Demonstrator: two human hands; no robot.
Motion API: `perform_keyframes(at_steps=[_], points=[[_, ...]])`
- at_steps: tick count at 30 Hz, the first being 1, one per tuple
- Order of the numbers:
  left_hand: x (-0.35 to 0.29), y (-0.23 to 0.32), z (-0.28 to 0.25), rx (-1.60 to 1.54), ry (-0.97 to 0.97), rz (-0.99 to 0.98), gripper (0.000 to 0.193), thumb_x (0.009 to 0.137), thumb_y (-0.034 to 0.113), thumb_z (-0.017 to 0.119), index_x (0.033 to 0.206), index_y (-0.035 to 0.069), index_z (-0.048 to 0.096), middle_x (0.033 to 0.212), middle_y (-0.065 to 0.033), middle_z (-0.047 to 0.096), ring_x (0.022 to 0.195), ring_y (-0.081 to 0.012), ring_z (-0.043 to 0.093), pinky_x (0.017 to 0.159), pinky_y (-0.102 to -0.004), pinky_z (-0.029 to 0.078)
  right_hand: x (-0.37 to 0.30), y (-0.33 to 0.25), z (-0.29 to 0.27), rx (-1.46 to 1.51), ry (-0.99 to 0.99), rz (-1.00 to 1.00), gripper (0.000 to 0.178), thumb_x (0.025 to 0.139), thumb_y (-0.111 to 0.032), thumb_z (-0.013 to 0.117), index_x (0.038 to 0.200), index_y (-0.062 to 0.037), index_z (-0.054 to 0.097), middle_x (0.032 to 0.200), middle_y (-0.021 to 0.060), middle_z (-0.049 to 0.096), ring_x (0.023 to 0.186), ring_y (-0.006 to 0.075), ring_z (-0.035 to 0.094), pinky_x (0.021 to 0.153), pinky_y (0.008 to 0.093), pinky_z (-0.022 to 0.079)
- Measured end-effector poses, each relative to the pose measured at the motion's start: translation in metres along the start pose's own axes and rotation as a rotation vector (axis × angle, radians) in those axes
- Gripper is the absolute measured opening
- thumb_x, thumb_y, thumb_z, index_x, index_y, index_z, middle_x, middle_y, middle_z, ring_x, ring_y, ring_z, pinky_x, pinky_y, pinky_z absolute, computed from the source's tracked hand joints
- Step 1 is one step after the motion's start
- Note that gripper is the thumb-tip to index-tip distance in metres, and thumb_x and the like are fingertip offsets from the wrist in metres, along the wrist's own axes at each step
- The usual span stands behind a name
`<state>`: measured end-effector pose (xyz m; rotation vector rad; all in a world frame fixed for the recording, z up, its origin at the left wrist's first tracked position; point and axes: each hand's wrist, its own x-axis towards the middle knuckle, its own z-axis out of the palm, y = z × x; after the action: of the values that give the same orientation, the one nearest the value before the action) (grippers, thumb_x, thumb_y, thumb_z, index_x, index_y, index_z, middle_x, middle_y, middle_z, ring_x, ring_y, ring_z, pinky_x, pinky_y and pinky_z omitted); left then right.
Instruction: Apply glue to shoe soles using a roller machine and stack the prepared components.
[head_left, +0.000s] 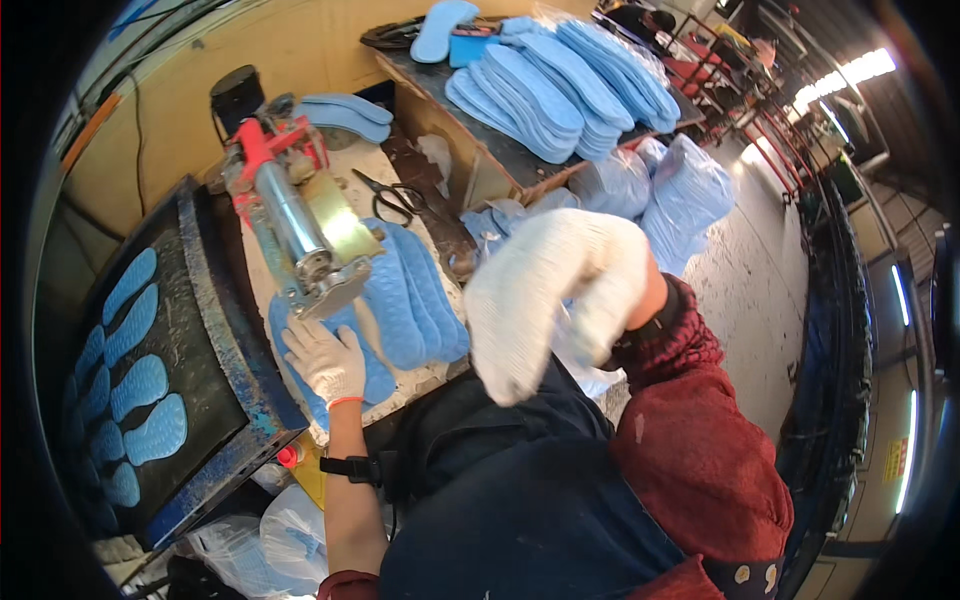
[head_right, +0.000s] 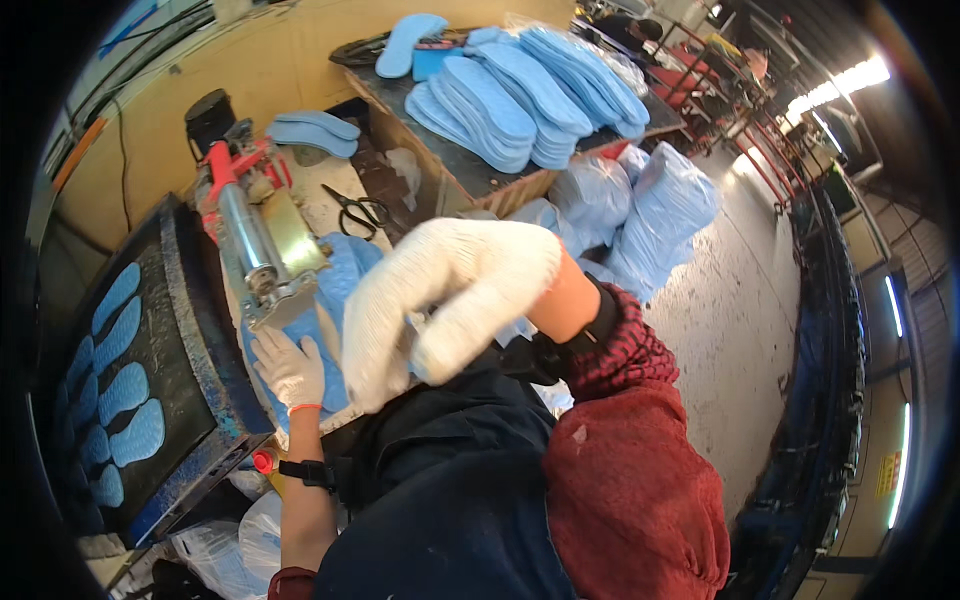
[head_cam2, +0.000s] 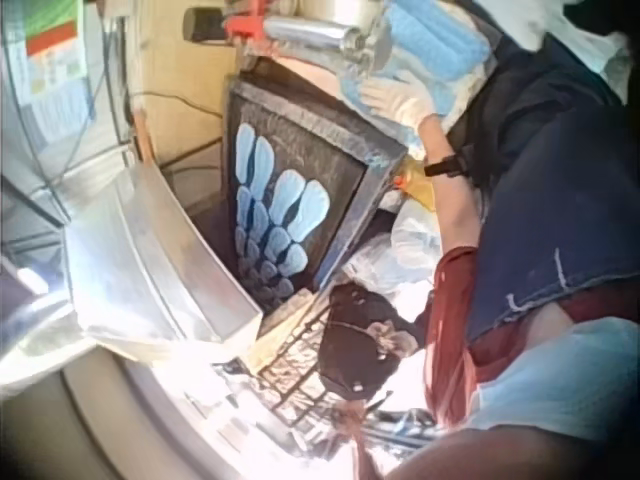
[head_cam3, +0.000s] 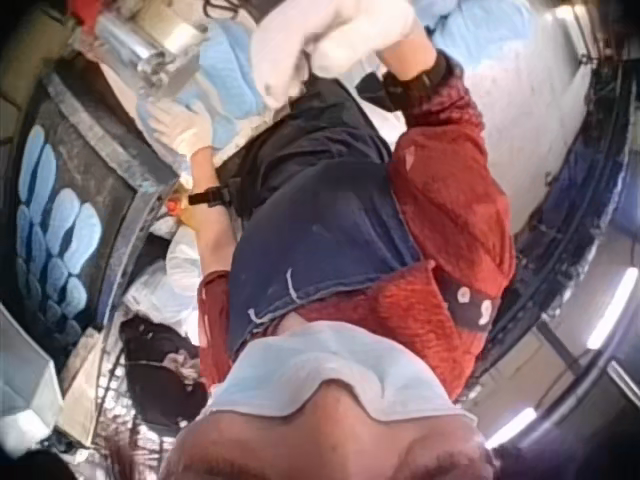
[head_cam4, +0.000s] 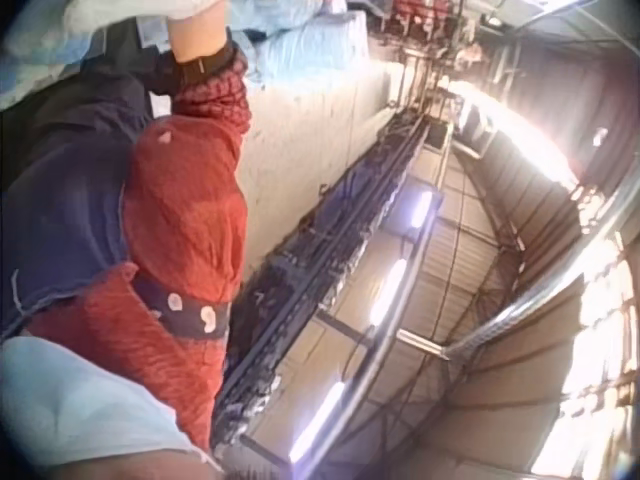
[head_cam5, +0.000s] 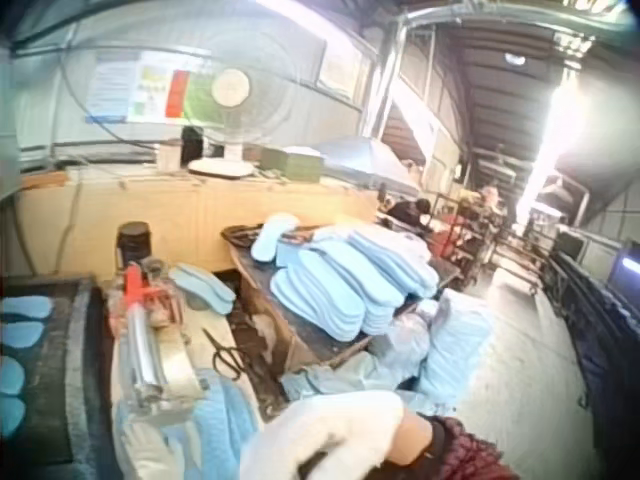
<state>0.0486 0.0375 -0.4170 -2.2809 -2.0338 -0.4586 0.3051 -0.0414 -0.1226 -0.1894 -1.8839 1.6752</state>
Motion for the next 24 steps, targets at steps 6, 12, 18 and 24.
perform_keyframes(at_steps=[6, 12, 18, 24], points=[[-0.003, 0.001, 0.001, 0.041, 0.107, 0.022, 0.065, 0.092, 0.031, 0.054, 0.143, -0.005, 0.035, 0.149, -0.0239, 0.035, 0.136, -0.0439, 0.034, 0.109, -0.056, 0.032, -0.05, 0.069, -0.025, -0.066, 0.237, 0.279, 0.038, 0.095, -0.03, 0.063, 0.113, 0.0036, 0.065, 0.11, 0.0116, 0.067, 0.095, 0.0174, 0.063, 0.085, 0.0318, 0.05], [-0.003, -0.005, -0.037, -0.553, 0.505, 0.162, 0.05, 0.09, -0.002, 0.053, 0.139, -0.006, 0.04, 0.137, -0.0278, 0.045, 0.126, -0.0423, 0.046, 0.102, -0.0461, 0.042, -0.038, 0.185, -0.031, -0.465, 0.806, 0.373, 0.026, 0.094, -0.026, 0.063, 0.109, -0.005, 0.067, 0.1, 0.0082, 0.071, 0.093, 0.0134, 0.065, 0.083, 0.028, 0.05], [0.003, -0.024, -0.128, -1.301, 0.563, -0.122, 0.038, 0.096, 0.0, 0.046, 0.134, -0.003, 0.047, 0.121, -0.0121, 0.053, 0.101, -0.0176, 0.057, 0.085, -0.03, 0.049, -0.002, 0.244, -0.035, -1.164, 0.996, 0.334, 0.023, 0.082, -0.018, 0.068, 0.102, -0.0086, 0.068, 0.106, 0.0144, 0.065, 0.106, 0.0364, 0.059, 0.09, 0.0446, 0.048], [0.114, -0.07, -0.152, -1.255, 0.409, -0.248, 0.035, 0.098, 0.028, 0.052, 0.113, -0.002, 0.063, 0.086, -0.0082, 0.065, 0.072, -0.013, 0.06, 0.065, -0.0235, 0.049, 0.013, 0.287, -0.037, -1.414, 0.759, 0.479, 0.034, 0.079, -0.03, 0.066, 0.107, -0.011, 0.069, 0.121, 0.0153, 0.058, 0.125, 0.0393, 0.046, 0.097, 0.051, 0.04]])
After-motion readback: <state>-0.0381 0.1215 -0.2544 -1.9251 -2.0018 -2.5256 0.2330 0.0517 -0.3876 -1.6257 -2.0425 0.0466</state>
